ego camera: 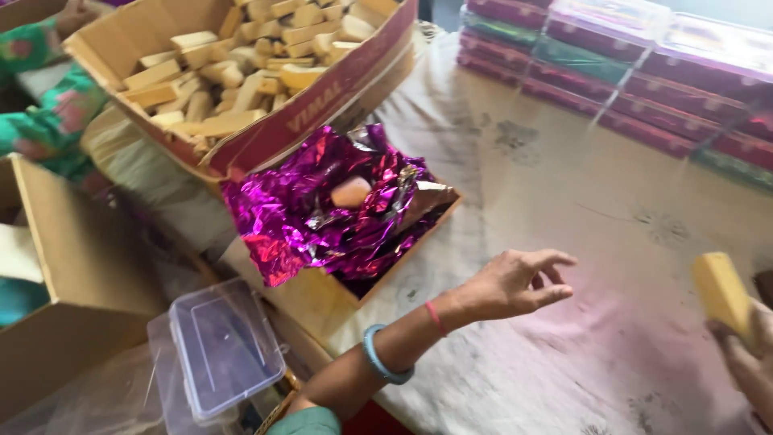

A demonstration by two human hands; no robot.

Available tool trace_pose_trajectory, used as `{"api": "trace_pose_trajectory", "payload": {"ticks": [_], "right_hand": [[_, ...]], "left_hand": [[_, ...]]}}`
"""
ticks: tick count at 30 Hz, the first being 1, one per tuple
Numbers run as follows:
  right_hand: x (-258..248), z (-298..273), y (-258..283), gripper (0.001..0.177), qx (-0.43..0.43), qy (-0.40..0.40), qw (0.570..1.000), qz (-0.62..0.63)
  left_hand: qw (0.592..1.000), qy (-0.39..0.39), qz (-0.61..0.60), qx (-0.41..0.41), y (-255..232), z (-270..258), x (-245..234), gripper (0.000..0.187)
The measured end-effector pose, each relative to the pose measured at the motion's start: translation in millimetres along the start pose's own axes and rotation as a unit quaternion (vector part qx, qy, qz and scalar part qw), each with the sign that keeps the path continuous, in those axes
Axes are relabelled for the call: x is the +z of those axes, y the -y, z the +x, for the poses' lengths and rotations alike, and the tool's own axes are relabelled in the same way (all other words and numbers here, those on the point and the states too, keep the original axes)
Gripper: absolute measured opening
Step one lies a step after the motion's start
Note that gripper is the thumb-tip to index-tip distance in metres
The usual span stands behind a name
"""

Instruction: The person wipes two small wooden blocks with a cloth, then wraps one of them in a sheet of shiny purple foil. The person folds the foil around the block to create a neat package.

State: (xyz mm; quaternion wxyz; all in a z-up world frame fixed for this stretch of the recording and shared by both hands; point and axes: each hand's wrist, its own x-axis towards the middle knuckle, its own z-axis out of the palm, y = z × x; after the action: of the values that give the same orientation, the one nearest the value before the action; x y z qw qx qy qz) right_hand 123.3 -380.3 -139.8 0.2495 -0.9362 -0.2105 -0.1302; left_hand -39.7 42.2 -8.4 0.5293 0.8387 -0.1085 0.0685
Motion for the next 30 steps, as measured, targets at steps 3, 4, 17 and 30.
{"api": "trace_pose_trajectory", "payload": {"ticks": [3, 4, 17, 30], "right_hand": [[32.0, 10.8, -81.1, 0.046, 0.098, -0.03, 0.99, 0.098], [8.7, 12.3, -31.4, 0.048, 0.085, 0.015, 0.991, -0.106], [-21.1, -13.2, 28.1, 0.091, 0.18, -0.031, 0.98, 0.078], [-41.0, 40.7, 263.1, 0.052, -0.175, -0.062, 0.973, -0.141]], "left_hand": [[0.993, 0.039, 0.097, 0.057, -11.9, -25.8, -32.8, 0.047], [0.986, 0.019, 0.151, 0.062, -17.4, -34.1, -47.0, 0.047], [0.86, -0.274, 0.418, -0.103, -10.4, -86.2, -249.4, 0.031], [0.791, -0.398, 0.433, -0.169, -3.8, -153.6, -281.2, 0.027]]}}
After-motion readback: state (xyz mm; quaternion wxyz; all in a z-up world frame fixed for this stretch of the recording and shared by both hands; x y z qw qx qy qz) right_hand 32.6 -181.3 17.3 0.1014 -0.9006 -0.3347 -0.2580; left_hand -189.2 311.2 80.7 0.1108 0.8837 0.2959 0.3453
